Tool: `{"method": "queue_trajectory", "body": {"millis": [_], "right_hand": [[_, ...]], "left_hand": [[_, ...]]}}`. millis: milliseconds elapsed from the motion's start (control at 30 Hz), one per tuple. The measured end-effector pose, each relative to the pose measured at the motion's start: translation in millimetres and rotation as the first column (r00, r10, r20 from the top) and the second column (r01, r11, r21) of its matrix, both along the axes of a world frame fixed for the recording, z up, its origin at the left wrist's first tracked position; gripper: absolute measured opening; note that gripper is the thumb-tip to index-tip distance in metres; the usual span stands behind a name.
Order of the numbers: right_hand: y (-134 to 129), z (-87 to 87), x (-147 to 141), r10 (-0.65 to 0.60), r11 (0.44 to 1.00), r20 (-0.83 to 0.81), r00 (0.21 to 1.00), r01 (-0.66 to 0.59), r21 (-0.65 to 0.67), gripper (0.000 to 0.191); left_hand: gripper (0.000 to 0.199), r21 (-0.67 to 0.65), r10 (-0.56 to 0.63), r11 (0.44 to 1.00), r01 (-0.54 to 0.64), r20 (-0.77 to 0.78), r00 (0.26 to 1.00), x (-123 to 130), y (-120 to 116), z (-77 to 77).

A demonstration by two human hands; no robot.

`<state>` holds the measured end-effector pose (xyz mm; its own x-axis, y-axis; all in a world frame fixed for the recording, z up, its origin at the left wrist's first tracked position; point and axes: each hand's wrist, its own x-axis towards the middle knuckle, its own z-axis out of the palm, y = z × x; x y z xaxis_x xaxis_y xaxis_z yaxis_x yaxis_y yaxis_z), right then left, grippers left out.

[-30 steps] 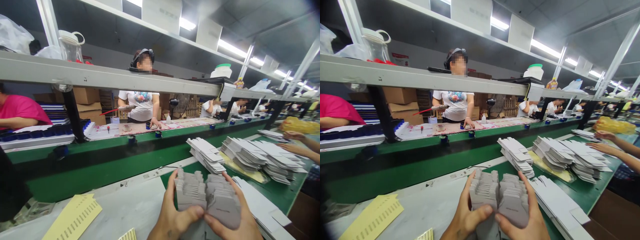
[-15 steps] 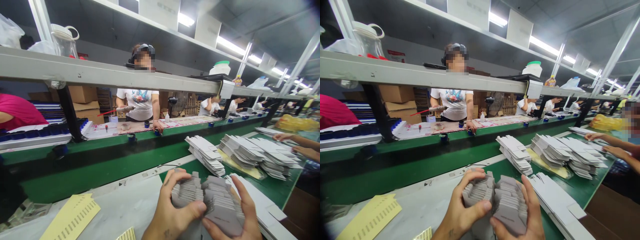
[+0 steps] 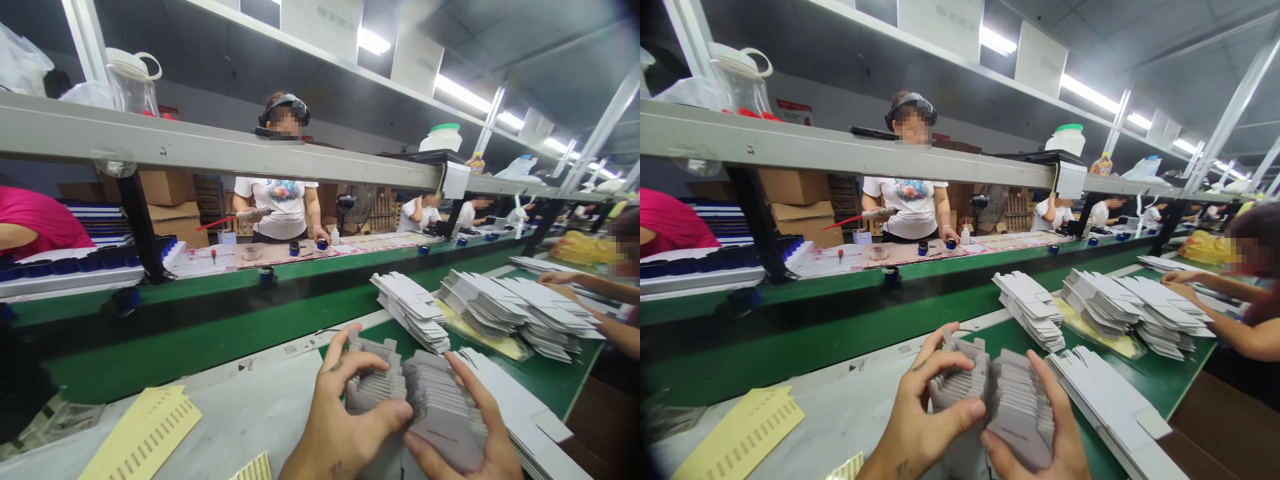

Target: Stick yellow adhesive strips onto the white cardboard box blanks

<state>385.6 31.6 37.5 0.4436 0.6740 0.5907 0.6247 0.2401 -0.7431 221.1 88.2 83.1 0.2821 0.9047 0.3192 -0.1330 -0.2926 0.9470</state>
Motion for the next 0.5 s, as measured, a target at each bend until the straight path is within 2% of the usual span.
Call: {"method": "queue_trajectory", "body": {"millis": [100, 167, 233, 300, 333, 433, 500], "right_hand": [[0.0, 0.7, -1.8, 0.024, 1.0, 0.033, 0.999, -0.024, 0.008, 0.075], [-0.1, 0.3, -3.7, 0.047, 0.999, 0.018, 0.999, -0.047, 0.019, 0.079], [-0.8, 0.0, -5.7, 0.066, 0.997, -0.041, 0.997, -0.065, 0.029, 0.086], [-2.2, 0.1, -6.9, 0.065, 0.997, -0.104, 0.992, -0.062, 0.035, 0.093], [-3.0, 0.3, -6.9, 0.05, 0.998, -0.119, 0.992, -0.046, 0.032, 0.095], [-4.1, 1.2, -4.0, -0.022, 1.0, -0.095, 0.995, 0.023, 0.011, 0.096], [-3.3, 1.5, -1.5, -0.047, 0.999, -0.055, 0.997, 0.048, 0.01, 0.092]], "left_hand": [[0.027, 0.009, -0.026, 1.0, 0.026, -0.026, 0.999, -5.3, 2.4, 4.9], [0.031, 0.022, -0.064, 0.998, 0.064, 0.007, 0.998, -5.6, 3.6, 1.6], [0.055, -0.011, -0.081, 0.996, 0.083, 0.112, 0.99, -2.0, 3.5, -7.5], [0.091, -0.113, -0.093, 0.985, 0.127, 0.268, 0.959, 5.2, 2.5, -20.2], [0.101, -0.149, -0.117, 0.973, 0.174, 0.332, 0.936, 9.6, 1.9, -27.0], [0.095, -0.162, -0.243, 0.923, 0.348, 0.455, 0.857, 22.7, 0.8, -46.9], [0.084, -0.135, -0.283, 0.914, 0.383, 0.465, 0.839, 29.4, 0.5, -59.2]]}}
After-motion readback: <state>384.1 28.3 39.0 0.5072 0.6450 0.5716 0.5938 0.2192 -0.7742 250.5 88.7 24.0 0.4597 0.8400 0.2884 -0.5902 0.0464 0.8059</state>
